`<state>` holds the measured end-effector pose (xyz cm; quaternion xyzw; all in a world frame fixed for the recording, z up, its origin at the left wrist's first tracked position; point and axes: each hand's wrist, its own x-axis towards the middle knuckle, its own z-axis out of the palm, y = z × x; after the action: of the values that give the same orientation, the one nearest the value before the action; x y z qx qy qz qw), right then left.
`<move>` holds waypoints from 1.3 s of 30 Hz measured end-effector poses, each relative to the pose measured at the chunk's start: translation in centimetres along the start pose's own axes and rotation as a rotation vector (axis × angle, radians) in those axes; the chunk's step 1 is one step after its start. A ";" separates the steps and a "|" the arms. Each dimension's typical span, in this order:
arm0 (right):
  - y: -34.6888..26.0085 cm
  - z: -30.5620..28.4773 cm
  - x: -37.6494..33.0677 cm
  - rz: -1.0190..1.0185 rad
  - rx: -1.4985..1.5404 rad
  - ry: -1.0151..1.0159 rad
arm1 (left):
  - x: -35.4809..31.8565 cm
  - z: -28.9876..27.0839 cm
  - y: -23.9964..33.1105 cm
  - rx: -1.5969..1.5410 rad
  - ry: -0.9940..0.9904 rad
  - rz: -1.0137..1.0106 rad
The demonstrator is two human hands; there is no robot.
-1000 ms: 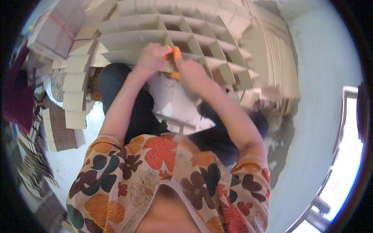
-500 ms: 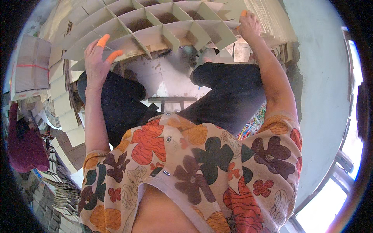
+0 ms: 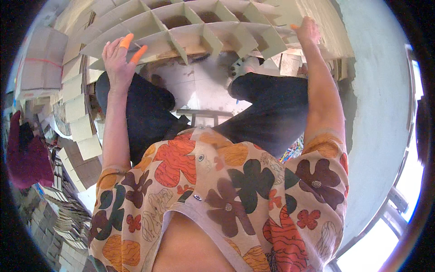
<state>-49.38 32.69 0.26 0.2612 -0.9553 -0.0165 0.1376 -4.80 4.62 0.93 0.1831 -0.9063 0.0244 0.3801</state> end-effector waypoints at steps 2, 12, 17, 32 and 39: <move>1.4 1.3 1.1 0.040 0.110 -0.027 | -0.4 0.0 -0.4 0.000 0.011 -0.013; 1.9 0.0 1.4 0.148 0.300 0.004 | 0.0 -0.1 -0.3 0.018 0.045 -0.036; 1.3 -6.5 1.5 0.156 0.750 0.400 | 0.6 -1.3 -0.2 0.012 0.061 -0.079; -23.9 -19.9 -11.3 -0.674 1.141 -0.065 | -0.5 -0.7 -1.5 -0.170 -0.022 -0.119; -28.3 -19.2 -12.1 -0.689 1.033 0.019 | -0.4 -0.6 -1.5 -0.191 -0.027 -0.124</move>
<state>-20.14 15.12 12.70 0.5874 -0.6995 0.4069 -0.0111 -3.60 3.48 0.97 0.2022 -0.8964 -0.0882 0.3845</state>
